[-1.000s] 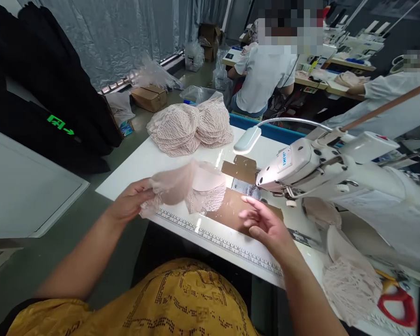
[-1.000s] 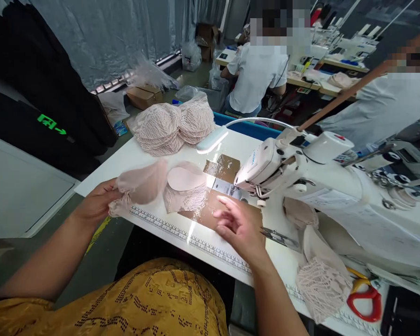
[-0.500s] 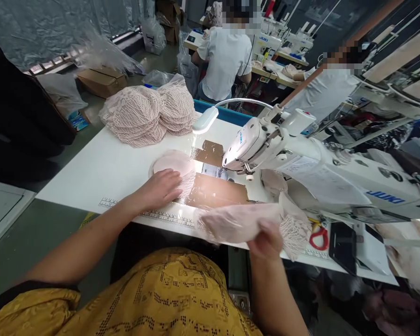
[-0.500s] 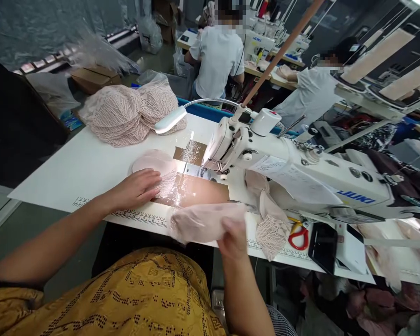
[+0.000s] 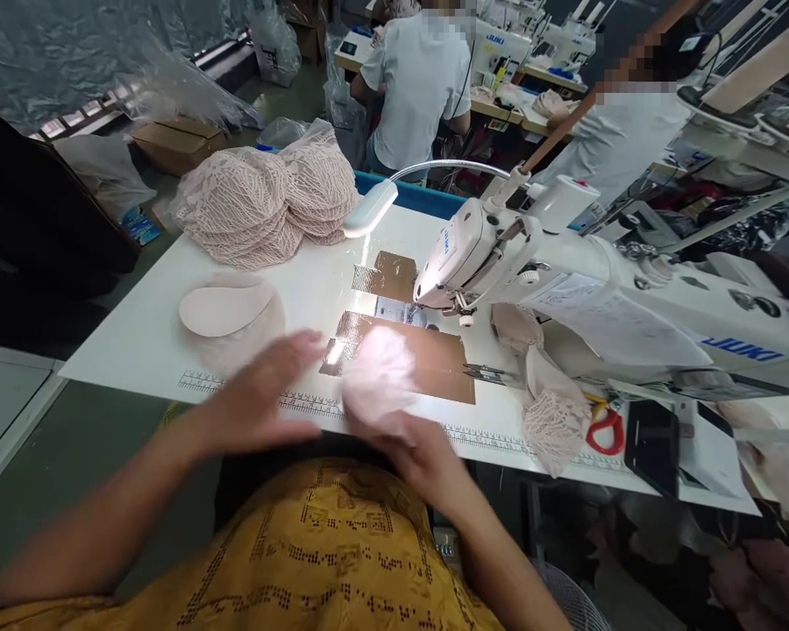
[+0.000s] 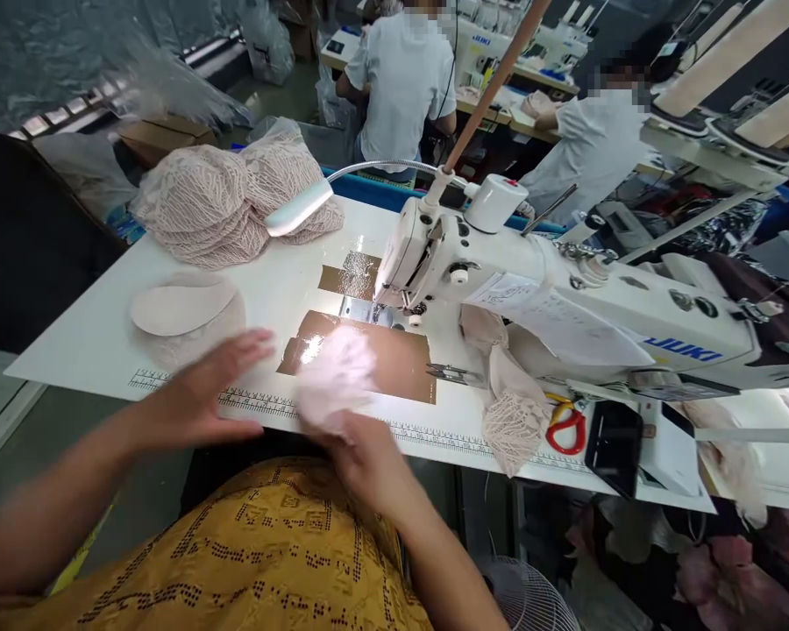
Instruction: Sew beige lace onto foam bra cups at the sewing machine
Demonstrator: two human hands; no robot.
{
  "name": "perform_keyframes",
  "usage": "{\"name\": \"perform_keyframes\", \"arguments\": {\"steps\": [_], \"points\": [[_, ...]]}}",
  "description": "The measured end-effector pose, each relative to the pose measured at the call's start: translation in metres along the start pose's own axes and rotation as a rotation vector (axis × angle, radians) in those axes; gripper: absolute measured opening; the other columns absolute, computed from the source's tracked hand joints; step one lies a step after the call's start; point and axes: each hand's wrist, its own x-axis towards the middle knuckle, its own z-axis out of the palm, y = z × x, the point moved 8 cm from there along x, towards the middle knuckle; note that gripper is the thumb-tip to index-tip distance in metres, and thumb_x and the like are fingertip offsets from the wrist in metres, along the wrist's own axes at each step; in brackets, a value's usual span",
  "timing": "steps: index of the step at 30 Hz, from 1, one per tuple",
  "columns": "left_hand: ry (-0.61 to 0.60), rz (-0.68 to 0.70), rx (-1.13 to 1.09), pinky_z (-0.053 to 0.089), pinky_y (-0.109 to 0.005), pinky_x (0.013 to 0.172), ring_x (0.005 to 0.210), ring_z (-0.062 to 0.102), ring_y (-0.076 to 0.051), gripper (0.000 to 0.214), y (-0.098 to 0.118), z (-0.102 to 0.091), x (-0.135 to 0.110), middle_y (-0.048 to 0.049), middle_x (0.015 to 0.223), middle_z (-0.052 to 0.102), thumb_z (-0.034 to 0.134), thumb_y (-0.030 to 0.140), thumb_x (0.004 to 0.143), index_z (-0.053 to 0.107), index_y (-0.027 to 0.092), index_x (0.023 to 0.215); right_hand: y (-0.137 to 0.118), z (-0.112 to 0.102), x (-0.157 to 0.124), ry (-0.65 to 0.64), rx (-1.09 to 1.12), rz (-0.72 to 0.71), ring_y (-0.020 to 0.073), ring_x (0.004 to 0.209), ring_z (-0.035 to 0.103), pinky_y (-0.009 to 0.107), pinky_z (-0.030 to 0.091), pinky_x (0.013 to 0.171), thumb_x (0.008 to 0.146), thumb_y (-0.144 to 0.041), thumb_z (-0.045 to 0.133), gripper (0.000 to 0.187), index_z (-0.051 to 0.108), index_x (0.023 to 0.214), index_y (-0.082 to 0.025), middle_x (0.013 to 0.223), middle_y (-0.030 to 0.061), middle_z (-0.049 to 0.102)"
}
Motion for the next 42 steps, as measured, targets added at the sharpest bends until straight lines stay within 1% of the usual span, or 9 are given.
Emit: {"name": "perform_keyframes", "arguments": {"steps": [4,9,12,15,20,26,32,37,42], "points": [[-0.21,0.018,-0.268,0.055,-0.033,0.083,0.096,0.067,-0.021,0.046,0.046,0.025,0.015,-0.0076,0.112,0.069,0.055,0.019,0.085,0.052,0.019,0.132,-0.026,0.013,0.022,0.046,0.004,-0.182,0.013,0.061,0.059,0.022,0.043,0.055,0.08,-0.016,0.054,0.006,0.057,0.079,-0.021,0.074,0.0003,0.066],[0.236,-0.303,-0.004,0.051,-0.03,0.073,0.09,0.066,-0.023,0.025,-0.019,-0.019,-0.002,-0.0072,0.099,0.07,0.05,0.021,0.084,0.067,0.017,0.102,-0.029,-0.045,0.011,0.462,-0.184,-0.264,0.0122,0.061,0.056,0.022,0.039,0.052,0.074,-0.007,0.057,0.019,0.054,0.082,-0.024,0.074,-0.0014,0.063],[0.265,-0.462,-0.14,0.049,-0.028,0.065,0.076,0.063,-0.02,0.022,-0.045,-0.019,-0.011,-0.0044,0.084,0.068,0.052,0.027,0.086,0.066,0.017,0.099,-0.017,-0.067,0.005,0.632,-0.148,-0.156,0.0131,0.064,0.056,0.023,0.042,0.057,0.076,-0.011,0.062,0.016,0.054,0.08,-0.024,0.072,-0.0025,0.06],[-0.013,-0.372,-0.769,0.048,-0.025,0.057,0.064,0.06,-0.016,0.025,-0.019,0.019,0.002,-0.0037,0.074,0.066,0.053,0.036,0.091,0.068,0.016,0.094,0.005,-0.047,0.022,0.404,0.036,0.049,0.0138,0.067,0.056,0.025,0.043,0.06,0.082,-0.022,0.064,0.007,0.058,0.078,-0.022,0.077,-0.0003,0.063],[-0.329,-0.021,-1.408,0.052,-0.043,0.093,0.117,0.059,-0.031,0.072,0.052,0.032,0.017,-0.0136,0.147,0.045,0.064,0.035,0.086,0.031,0.033,0.15,0.028,0.01,0.035,-0.033,0.652,0.261,0.0153,0.072,0.061,0.026,0.049,0.065,0.081,-0.038,0.069,0.019,0.069,0.092,-0.022,0.084,0.0003,0.068],[0.007,-0.22,-1.197,0.055,-0.028,0.081,0.108,0.06,-0.023,0.072,0.006,0.024,0.021,-0.0098,0.146,0.045,0.073,0.03,0.079,0.043,0.033,0.144,0.038,0.026,0.029,-0.059,0.958,0.334,0.0162,0.063,0.06,0.029,0.05,0.06,0.069,-0.045,0.079,0.025,0.072,0.081,-0.023,0.075,0.0007,0.067],[-0.379,-0.372,-1.356,0.054,-0.033,0.08,0.095,0.065,-0.025,0.039,0.018,0.071,0.01,-0.01,0.103,0.069,0.068,0.027,0.079,0.064,0.015,0.117,0.043,-0.001,0.03,0.249,0.935,0.258,0.0115,0.055,0.047,0.024,0.042,0.051,0.062,-0.036,0.085,0.032,0.056,0.062,-0.023,0.062,-0.0041,0.054],[-0.087,-0.445,-1.209,0.051,-0.021,0.066,0.07,0.06,-0.013,0.006,0.005,0.062,0.007,-0.001,0.077,0.065,0.063,0.015,0.077,0.064,0.014,0.083,0.058,-0.011,0.023,0.523,0.998,0.318,0.0085,0.051,0.037,0.019,0.034,0.045,0.062,-0.031,0.085,0.041,0.044,0.067,-0.024,0.06,-0.0078,0.046],[0.119,-0.551,-1.097,0.056,-0.026,0.074,0.084,0.067,-0.018,0.036,-0.008,0.058,-0.002,-0.0056,0.096,0.07,0.062,0.022,0.082,0.063,0.015,0.117,0.059,-0.006,0.027,0.444,0.874,0.349,0.0111,0.055,0.044,0.023,0.04,0.052,0.074,-0.044,0.075,0.026,0.06,0.076,-0.023,0.063,-0.0046,0.052]]}}
